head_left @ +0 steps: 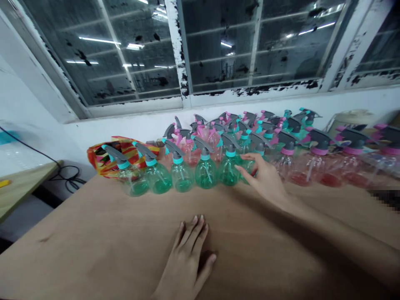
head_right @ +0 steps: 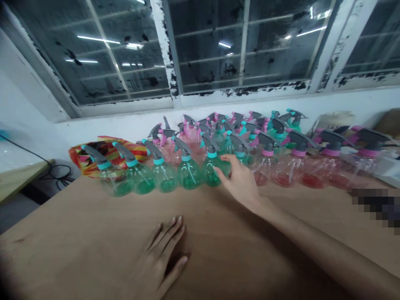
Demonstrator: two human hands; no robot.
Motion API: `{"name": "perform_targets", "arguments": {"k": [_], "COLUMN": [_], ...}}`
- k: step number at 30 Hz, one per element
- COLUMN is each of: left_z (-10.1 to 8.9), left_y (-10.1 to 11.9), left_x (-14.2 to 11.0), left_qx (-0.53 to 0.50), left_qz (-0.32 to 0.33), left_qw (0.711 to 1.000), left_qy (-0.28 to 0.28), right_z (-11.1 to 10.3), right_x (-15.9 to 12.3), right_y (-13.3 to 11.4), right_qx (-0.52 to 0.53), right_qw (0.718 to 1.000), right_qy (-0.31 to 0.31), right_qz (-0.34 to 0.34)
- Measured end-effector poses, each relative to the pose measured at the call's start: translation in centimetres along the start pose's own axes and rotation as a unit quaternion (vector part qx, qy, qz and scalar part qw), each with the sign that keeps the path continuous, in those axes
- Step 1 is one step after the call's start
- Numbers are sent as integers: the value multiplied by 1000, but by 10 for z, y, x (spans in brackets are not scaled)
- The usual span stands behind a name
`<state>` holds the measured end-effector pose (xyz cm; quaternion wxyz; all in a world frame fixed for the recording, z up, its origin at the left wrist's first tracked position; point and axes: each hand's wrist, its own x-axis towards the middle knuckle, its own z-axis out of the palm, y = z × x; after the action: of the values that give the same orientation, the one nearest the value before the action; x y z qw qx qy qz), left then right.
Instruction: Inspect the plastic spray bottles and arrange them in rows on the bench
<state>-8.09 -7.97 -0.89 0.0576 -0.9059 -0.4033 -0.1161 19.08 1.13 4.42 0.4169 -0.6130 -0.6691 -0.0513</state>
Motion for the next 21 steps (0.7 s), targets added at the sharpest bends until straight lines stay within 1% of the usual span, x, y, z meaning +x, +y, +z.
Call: {"name": "perform_targets", "arguments": {"k": [3,7,11,13,16,21], "left_z": [0,1,1,0,1,3], "left_y": [0,1,0,0,-1,-3], "left_x": [0,1,2,2,1,0], "left_qx": [9,7,4,3,2,-14], "left_qz": [-2,-5,-7,-8,-6,-5], "left_qw": [1000,1000,1000,1000,1000,1000], "left_qy": [0,-1,-11,-17,-21,-12], "right_z": [7,24,34,33,26,4], "right_x": [9,20,20,16,7,-13], "right_y": [4,-2,-5,-5,-6,-8], "right_qx": [-26,-71,-114,-129,-148,-160], "right_qw": [999,995,988,987,984,981], "right_qy": [-25,-62,-87,-91,-96,-112], "right_qz": [13,41,49,42,32,7]}}
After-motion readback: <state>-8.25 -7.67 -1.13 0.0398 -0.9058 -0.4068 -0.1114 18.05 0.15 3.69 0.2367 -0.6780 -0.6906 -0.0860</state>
